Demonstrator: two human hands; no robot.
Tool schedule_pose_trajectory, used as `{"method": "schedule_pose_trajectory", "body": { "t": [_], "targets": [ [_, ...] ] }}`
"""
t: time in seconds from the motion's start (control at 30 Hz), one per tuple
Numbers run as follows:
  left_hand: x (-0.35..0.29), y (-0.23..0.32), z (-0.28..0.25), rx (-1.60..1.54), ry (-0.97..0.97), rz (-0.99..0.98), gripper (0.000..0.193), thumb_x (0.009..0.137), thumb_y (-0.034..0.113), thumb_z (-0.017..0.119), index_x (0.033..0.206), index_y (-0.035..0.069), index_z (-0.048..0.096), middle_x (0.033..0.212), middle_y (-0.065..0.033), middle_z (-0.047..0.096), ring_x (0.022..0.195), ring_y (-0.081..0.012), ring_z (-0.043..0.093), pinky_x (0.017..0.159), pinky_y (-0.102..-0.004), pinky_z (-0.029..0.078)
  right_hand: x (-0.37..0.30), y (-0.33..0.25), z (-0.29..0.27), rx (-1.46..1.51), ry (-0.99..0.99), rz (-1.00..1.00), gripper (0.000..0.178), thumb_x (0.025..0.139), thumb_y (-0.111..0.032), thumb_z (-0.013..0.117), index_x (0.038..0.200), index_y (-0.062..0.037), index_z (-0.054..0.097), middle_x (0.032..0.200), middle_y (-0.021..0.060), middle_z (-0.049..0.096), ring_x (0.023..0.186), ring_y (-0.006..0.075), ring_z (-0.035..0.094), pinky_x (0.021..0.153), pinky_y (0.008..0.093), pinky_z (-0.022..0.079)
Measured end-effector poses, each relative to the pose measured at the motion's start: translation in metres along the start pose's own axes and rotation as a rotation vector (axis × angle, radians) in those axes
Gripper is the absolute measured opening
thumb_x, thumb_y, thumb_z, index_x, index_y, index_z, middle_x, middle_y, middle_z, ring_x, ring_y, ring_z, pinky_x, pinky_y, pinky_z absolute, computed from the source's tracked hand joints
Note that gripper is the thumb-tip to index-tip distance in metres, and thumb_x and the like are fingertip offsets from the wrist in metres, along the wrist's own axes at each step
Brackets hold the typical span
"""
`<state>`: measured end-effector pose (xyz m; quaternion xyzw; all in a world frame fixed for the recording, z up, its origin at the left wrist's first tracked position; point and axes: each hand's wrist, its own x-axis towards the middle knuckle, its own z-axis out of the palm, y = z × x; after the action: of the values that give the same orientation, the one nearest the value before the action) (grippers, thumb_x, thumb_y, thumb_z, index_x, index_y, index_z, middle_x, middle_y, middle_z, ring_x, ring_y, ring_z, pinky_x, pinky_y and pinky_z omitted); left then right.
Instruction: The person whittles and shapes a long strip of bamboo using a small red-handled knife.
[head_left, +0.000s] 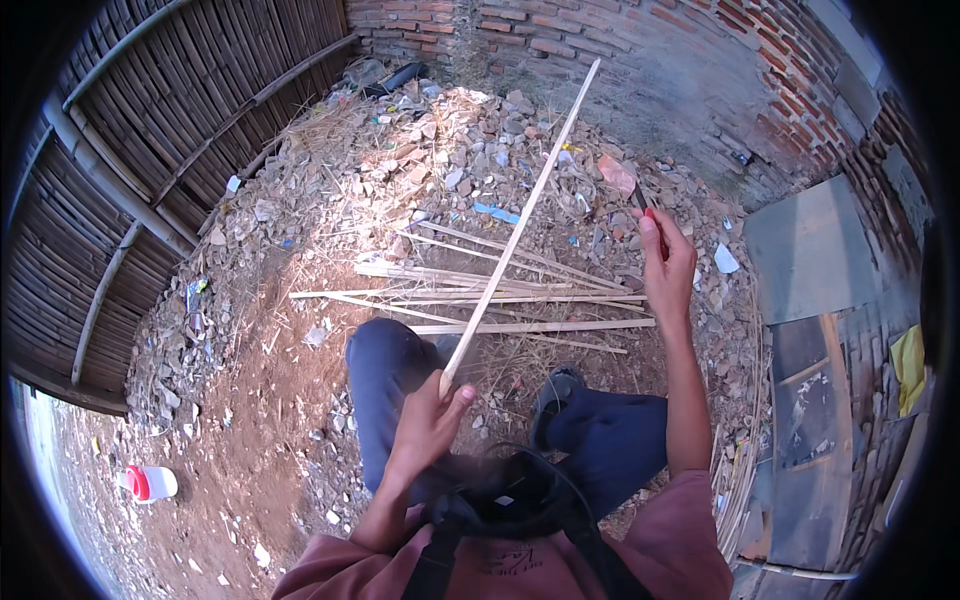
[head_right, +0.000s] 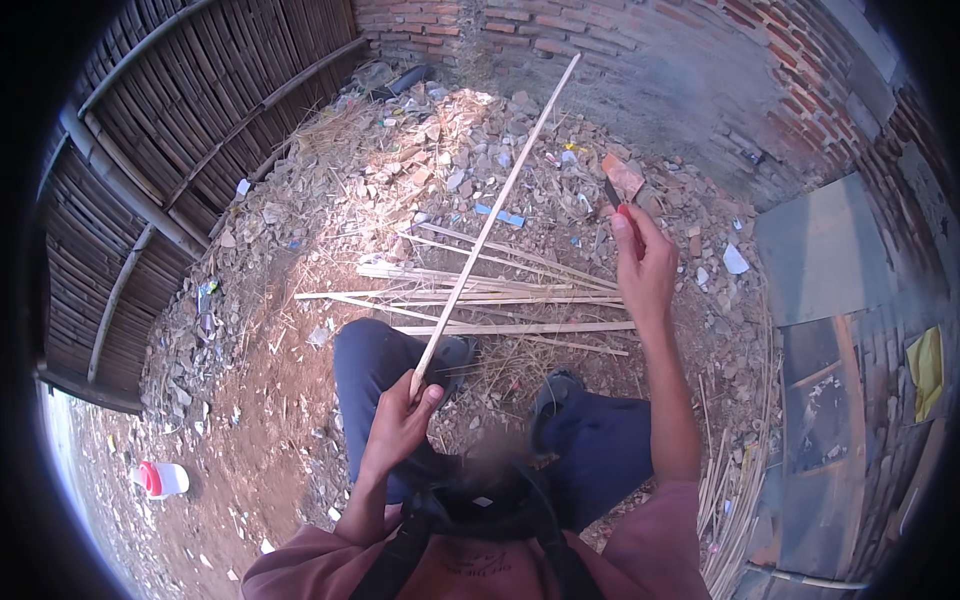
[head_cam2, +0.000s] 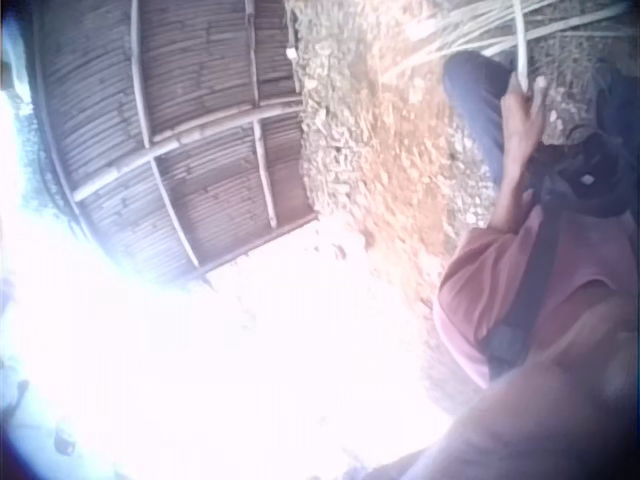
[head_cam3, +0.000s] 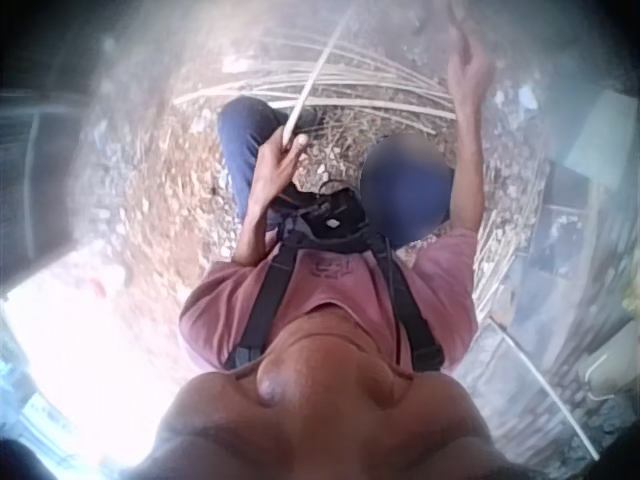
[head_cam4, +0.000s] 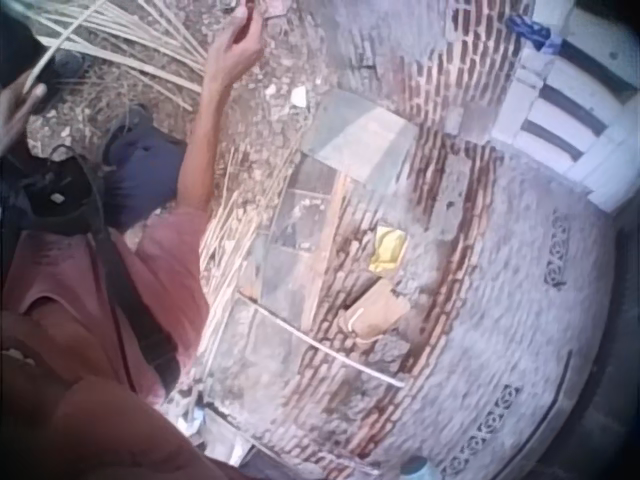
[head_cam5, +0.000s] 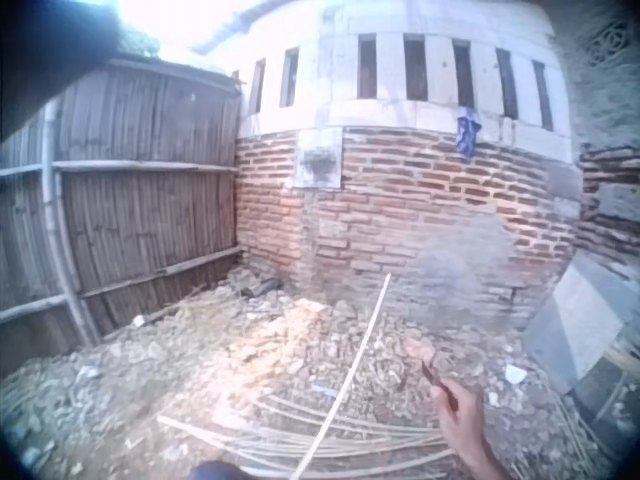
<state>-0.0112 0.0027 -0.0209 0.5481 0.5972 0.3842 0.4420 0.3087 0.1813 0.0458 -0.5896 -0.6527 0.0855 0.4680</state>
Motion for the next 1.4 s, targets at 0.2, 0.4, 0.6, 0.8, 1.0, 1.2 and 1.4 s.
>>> {"method": "schedule_pose_trajectory", "body": {
  "t": [0.2,0.4,0.6,0.8,1.0,1.2,1.4],
  "targets": [
    [0.013,0.018,0.004,-0.058,0.05,0.047,0.036,0.104,0.028,0.072,0.091,0.004,0.049,0.068,0.003,0.036,0.066,-0.0076,0.033,0.055,-0.031,0.031,-0.047,-0.037,0.021,0.127,-0.244,-0.247,0.028,0.106,-0.027,0.066,0.118,-0.0018,0.068,0.088,0.0113,0.073,0.074,0.019,0.07,0.065,0.0346,0.052],
    [0.019,0.031,0.006,-0.078,0.0,0.058,0.039,0.097,0.022,0.081,0.09,0.007,0.046,0.071,0.0049,0.035,0.067,-0.0063,0.032,0.055,-0.0292,0.03,-0.093,-0.067,0.054,0.148,-0.482,-0.611,0.025,0.097,-0.032,0.076,0.103,-0.0084,0.069,0.085,0.0071,0.072,0.07,0.0258,0.073,0.057,0.0372,0.055],
    [0.021,0.019,0.009,-0.192,-0.048,0.14,0.042,0.098,0.029,0.081,0.108,-0.004,0.057,0.072,-0.013,0.066,0.066,-0.0098,0.054,0.06,-0.0331,0.049,-0.104,-0.072,0.063,0.196,-0.503,-0.623,0.024,0.095,-0.031,0.077,0.102,-0.009,0.071,0.084,0.0066,0.073,0.069,0.0261,0.074,0.058,0.0385,0.057],
    [0.021,0.017,0.015,-0.207,0.033,0.224,0.037,0.101,0.025,0.077,0.109,-0.005,0.057,0.073,-0.0134,0.068,0.064,-0.0117,0.059,0.059,-0.0333,0.049,-0.104,-0.074,0.062,0.206,-0.456,-0.682,0.024,0.092,-0.024,0.079,0.108,-0.0082,0.072,0.082,0.0076,0.072,0.069,0.0275,0.074,0.058,0.0394,0.058],
    [0.018,0.026,0.013,-0.081,0.058,0.181,0.031,0.103,0.021,0.074,0.111,-0.005,0.059,0.075,-0.0169,0.069,0.061,-0.0209,0.067,0.059,-0.0355,0.05,-0.108,-0.082,0.058,0.111,-0.432,-0.649,0.029,0.088,-0.019,0.08,0.112,-0.004,0.074,0.085,0.0096,0.074,0.069,0.0284,0.073,0.058,0.0382,0.058],
    [0.019,0.031,0.014,-0.006,0.104,0.199,0.027,0.104,0.021,0.071,0.114,-0.003,0.065,0.077,-0.0189,0.069,0.062,-0.0336,0.068,0.06,-0.0386,0.051,-0.113,-0.087,0.061,0.068,-0.354,-0.634,0.025,0.094,-0.026,0.077,0.112,-0.0087,0.072,0.077,0.0063,0.069,0.064,0.0261,0.072,0.055,0.0391,0.056],
    [0.02,0.036,0.016,0.055,0.157,0.173,0.029,0.103,0.023,0.073,0.111,-0.003,0.065,0.077,-0.0207,0.07,0.071,-0.0383,0.075,0.061,-0.0399,0.054,-0.111,-0.089,0.058,-0.012,-0.326,-0.654,0.032,0.096,-0.034,0.076,0.116,-0.0095,0.072,0.074,0.0057,0.066,0.061,0.0244,0.07,0.051,0.0375,0.054]
  ]
}}
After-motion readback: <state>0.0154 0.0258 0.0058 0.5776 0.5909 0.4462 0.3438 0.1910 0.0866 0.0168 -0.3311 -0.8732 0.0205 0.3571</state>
